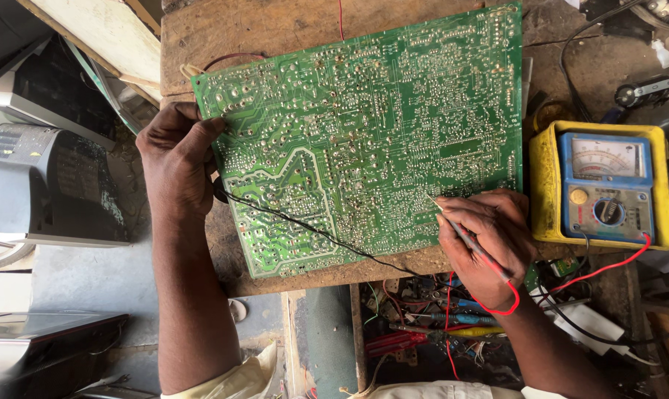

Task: The person uses a multimeter to test various points on a green circuit board, then uses a soldering iron to apply heat to specific solder joints. The person adjusts the multimeter dial and moves the probes across the board surface.

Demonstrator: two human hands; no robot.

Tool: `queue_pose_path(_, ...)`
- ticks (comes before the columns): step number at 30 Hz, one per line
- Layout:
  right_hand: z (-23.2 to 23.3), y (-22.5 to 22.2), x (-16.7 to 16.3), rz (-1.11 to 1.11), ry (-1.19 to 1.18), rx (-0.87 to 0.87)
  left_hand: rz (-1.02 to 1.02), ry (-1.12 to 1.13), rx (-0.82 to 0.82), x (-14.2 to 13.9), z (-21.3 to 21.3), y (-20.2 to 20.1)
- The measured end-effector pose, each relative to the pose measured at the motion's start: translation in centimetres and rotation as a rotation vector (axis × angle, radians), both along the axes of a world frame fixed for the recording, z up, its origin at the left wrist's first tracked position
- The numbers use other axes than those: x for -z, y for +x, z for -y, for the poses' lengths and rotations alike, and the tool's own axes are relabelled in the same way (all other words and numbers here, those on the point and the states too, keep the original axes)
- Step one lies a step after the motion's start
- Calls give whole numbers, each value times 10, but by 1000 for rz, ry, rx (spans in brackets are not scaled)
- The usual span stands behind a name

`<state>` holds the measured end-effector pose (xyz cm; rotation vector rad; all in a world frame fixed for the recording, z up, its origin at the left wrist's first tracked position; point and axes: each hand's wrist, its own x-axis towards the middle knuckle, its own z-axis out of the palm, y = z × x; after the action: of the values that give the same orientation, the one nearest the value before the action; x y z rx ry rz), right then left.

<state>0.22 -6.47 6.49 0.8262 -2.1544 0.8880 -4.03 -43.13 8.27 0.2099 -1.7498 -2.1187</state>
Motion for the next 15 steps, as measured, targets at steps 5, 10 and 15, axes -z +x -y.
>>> queue_pose_path(5, 0, 1, 0, 17, -7, -8, 3, -2, -1, -1, 0, 1)
queue_pose_path(10, 0, 0, -1, 15, -4, -12, 0, 0, 4, -1, 0, 0)
queue_pose_path(15, 0, 1, 0, 30, -10, -4, 4, -1, -2, -1, 0, 1)
